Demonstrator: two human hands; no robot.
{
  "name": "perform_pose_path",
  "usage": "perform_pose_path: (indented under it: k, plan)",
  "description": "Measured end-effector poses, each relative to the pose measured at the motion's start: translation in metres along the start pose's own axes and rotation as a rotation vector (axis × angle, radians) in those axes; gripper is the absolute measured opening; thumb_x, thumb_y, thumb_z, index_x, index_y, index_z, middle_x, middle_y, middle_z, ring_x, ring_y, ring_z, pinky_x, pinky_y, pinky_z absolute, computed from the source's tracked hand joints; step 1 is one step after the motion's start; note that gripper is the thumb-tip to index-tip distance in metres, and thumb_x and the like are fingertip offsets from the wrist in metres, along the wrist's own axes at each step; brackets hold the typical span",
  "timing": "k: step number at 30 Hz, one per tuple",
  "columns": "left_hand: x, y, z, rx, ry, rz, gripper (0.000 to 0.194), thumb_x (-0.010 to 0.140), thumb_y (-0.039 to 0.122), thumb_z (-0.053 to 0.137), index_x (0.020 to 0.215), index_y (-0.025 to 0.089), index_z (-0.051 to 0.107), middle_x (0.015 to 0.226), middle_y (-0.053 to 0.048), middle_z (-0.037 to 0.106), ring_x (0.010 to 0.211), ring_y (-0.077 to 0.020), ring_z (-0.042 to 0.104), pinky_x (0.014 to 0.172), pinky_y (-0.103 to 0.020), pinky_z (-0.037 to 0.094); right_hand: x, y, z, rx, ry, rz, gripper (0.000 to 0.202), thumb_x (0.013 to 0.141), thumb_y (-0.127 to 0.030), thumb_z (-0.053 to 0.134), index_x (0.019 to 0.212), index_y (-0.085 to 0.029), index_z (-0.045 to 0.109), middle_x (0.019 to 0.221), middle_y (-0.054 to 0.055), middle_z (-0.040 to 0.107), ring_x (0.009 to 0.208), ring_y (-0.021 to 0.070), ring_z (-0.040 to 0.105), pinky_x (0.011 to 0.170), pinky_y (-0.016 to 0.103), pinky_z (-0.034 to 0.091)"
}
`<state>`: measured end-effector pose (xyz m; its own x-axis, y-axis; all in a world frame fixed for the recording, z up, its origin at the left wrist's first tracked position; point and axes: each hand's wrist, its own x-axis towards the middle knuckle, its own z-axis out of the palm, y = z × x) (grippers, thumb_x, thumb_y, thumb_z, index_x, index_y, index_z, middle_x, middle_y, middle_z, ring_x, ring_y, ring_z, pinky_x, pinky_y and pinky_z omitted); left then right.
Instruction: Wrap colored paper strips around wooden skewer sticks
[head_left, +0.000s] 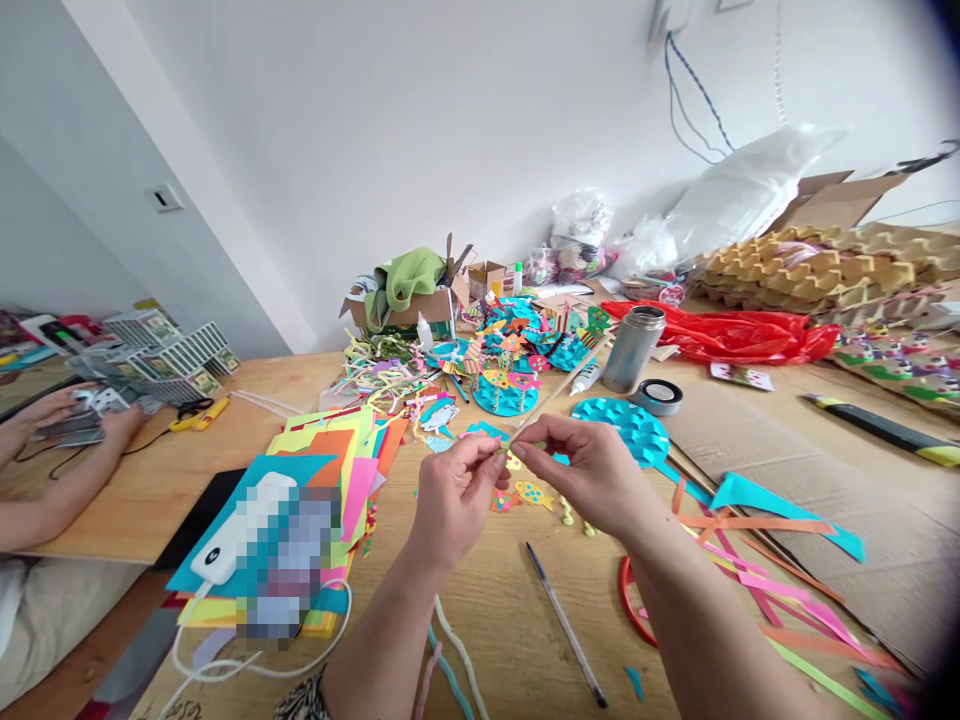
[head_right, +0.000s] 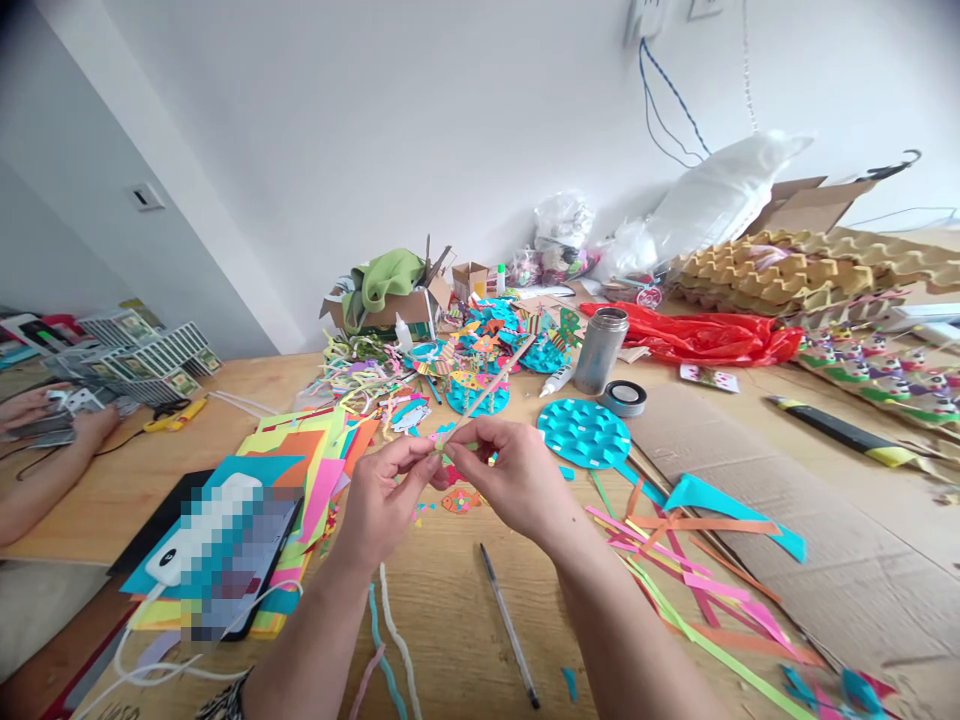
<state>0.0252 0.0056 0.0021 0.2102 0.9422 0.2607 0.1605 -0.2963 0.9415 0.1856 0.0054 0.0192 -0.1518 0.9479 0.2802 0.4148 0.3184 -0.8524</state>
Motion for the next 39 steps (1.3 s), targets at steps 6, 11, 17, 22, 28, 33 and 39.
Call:
perform_pose_path:
  k: [6, 11, 17, 22, 28, 33, 39]
  plan:
    - [0.001, 0.004, -0.007, -0.253, -0.128, -0.13, 0.018, 0.081, 0.03, 0.061, 0.073, 0.014, 0.063, 0.058, 0.0, 0.06, 0.048, -0.0108, 0.057, 0.051, -0.023, 0.047, 0.0, -0.001, -0.003, 0.027, -0.035, -0.022, 0.02, 0.083, -0.028, 0.056, 0.073, -0.017, 0.069, 0.071, 0.003, 0.069, 0.065, 0.0141, 0.058, 0.061, 0.027, 0.043]
    - [0.003, 0.002, -0.01, -0.469, -0.208, -0.269, 0.02, 0.076, 0.032, 0.066, 0.076, 0.012, 0.066, 0.053, 0.001, 0.056, 0.045, -0.01, 0.053, 0.042, -0.02, 0.041, 0.0, -0.001, -0.005, 0.077, -0.065, -0.034, 0.021, 0.082, -0.029, 0.058, 0.072, -0.016, 0.07, 0.069, 0.003, 0.068, 0.06, 0.012, 0.055, 0.056, 0.025, 0.041]
    - [0.006, -0.001, -0.014, -0.702, -0.372, -0.389, 0.017, 0.077, 0.026, 0.066, 0.076, 0.01, 0.068, 0.045, 0.004, 0.053, 0.031, -0.004, 0.045, 0.059, -0.025, 0.05, -0.001, 0.001, -0.006, 0.246, -0.132, -0.016, 0.024, 0.082, -0.033, 0.061, 0.072, -0.014, 0.071, 0.068, 0.004, 0.068, 0.056, 0.0103, 0.052, 0.052, 0.024, 0.039]
    - [0.006, -0.001, -0.012, -0.647, -0.353, -0.373, 0.02, 0.078, 0.03, 0.065, 0.082, 0.011, 0.064, 0.053, 0.0, 0.061, 0.039, -0.0084, 0.054, 0.054, -0.024, 0.049, 0.001, 0.004, -0.004, 0.246, -0.096, 0.009, 0.024, 0.081, -0.033, 0.061, 0.07, -0.014, 0.068, 0.066, 0.003, 0.066, 0.055, 0.0106, 0.051, 0.051, 0.024, 0.04]
    - [0.002, 0.001, -0.002, -0.13, -0.03, -0.119, 0.032, 0.076, 0.027, 0.069, 0.104, 0.016, 0.057, 0.075, -0.004, 0.07, 0.066, -0.0168, 0.068, 0.064, -0.027, 0.052, 0.002, 0.005, 0.002, 0.045, 0.027, 0.013, 0.02, 0.08, -0.028, 0.058, 0.068, -0.016, 0.068, 0.063, 0.001, 0.065, 0.056, 0.0118, 0.05, 0.054, 0.025, 0.038]
    - [-0.002, -0.008, 0.005, 0.329, 0.131, 0.186, 0.013, 0.088, 0.024, 0.053, 0.093, 0.017, 0.064, 0.079, -0.006, 0.071, 0.072, -0.0165, 0.067, 0.067, -0.026, 0.049, 0.002, -0.001, 0.004, 0.042, 0.034, -0.01, 0.022, 0.082, -0.028, 0.055, 0.068, -0.016, 0.068, 0.065, 0.002, 0.067, 0.06, 0.0138, 0.054, 0.059, 0.027, 0.04]
    - [-0.004, -0.008, 0.007, 0.312, 0.099, 0.116, 0.017, 0.091, 0.025, 0.047, 0.094, 0.016, 0.061, 0.075, -0.006, 0.069, 0.07, -0.0161, 0.066, 0.065, -0.026, 0.048, -0.001, -0.003, 0.005, 0.06, 0.041, -0.045, 0.017, 0.081, -0.022, 0.056, 0.069, -0.016, 0.066, 0.07, 0.002, 0.069, 0.065, 0.0143, 0.059, 0.062, 0.026, 0.043]
